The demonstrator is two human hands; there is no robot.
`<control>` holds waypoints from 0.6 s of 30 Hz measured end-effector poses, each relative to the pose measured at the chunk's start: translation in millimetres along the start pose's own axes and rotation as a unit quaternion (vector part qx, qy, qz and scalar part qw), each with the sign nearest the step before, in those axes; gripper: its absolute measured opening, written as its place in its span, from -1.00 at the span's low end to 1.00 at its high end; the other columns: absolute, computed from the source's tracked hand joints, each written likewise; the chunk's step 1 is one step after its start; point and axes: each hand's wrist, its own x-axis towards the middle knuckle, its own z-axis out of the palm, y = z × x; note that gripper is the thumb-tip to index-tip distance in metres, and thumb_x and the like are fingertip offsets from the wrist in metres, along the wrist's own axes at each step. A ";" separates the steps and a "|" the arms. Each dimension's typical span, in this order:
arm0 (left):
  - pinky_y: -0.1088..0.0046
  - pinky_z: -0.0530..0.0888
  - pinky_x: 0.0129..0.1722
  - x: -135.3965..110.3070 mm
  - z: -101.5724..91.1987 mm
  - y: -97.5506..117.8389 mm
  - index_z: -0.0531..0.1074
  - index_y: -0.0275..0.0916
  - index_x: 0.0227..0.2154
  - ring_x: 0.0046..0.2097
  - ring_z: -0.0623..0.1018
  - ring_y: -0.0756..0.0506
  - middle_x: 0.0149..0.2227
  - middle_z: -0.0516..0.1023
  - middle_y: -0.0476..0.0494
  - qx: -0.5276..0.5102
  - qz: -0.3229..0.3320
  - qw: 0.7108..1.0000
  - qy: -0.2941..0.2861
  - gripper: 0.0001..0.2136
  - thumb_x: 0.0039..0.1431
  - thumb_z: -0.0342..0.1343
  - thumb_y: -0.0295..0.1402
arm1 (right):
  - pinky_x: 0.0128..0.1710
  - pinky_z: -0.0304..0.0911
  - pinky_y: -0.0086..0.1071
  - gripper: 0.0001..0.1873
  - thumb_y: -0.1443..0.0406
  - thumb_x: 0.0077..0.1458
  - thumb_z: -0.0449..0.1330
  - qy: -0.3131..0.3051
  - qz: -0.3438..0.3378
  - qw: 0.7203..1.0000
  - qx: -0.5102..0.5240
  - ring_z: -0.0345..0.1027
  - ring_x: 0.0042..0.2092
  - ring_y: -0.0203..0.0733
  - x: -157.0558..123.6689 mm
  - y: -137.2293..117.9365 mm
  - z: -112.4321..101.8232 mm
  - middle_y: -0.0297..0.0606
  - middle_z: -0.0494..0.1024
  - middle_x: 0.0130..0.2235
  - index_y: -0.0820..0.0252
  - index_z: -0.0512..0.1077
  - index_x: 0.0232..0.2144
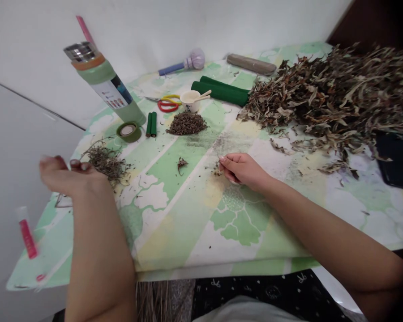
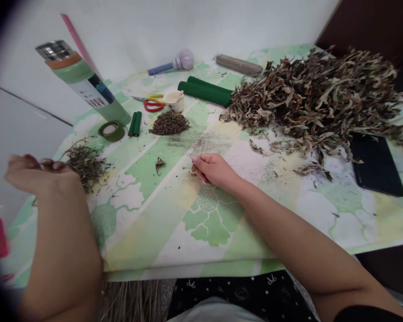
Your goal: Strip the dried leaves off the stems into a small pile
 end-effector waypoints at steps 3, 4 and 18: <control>0.46 -0.12 -0.66 -11.7 20.7 1.7 -0.08 -0.25 -0.58 -0.67 0.05 0.19 -0.58 -0.01 0.10 -0.176 0.045 0.976 0.121 -0.72 0.17 -0.21 -0.24 | -0.76 -0.19 -0.55 -0.63 0.13 0.18 0.01 0.005 0.005 1.000 0.002 -0.06 -0.79 -0.48 0.2 0.2 0.7 -0.49 0.21 -0.83 0.23 0.27 -0.58; 0.48 -0.06 -0.65 -18.3 29.3 3.1 0.03 -0.25 -0.55 -0.64 0.14 0.20 -0.56 0.11 0.10 -0.203 0.037 0.973 0.105 -0.82 0.11 -0.11 -0.40 | -0.77 -0.18 -0.54 -0.63 0.14 0.18 0.00 0.005 0.003 1.000 0.005 -0.06 -0.79 -0.48 0.4 0.6 0.8 -0.49 0.22 -0.83 0.23 0.27 -0.58; 0.48 0.35 -0.41 -153.9 110.0 -1.2 0.35 -0.22 -0.27 -0.40 0.42 0.04 -0.28 0.41 -0.08 0.196 0.140 0.885 -0.399 -0.81 0.17 0.00 -0.22 | -0.70 -0.09 -0.54 -0.60 0.08 0.19 -0.03 -0.019 -0.070 0.997 0.008 -0.03 -0.73 -0.47 -2.0 1.4 6.6 -0.50 0.22 -0.78 0.22 0.24 -0.56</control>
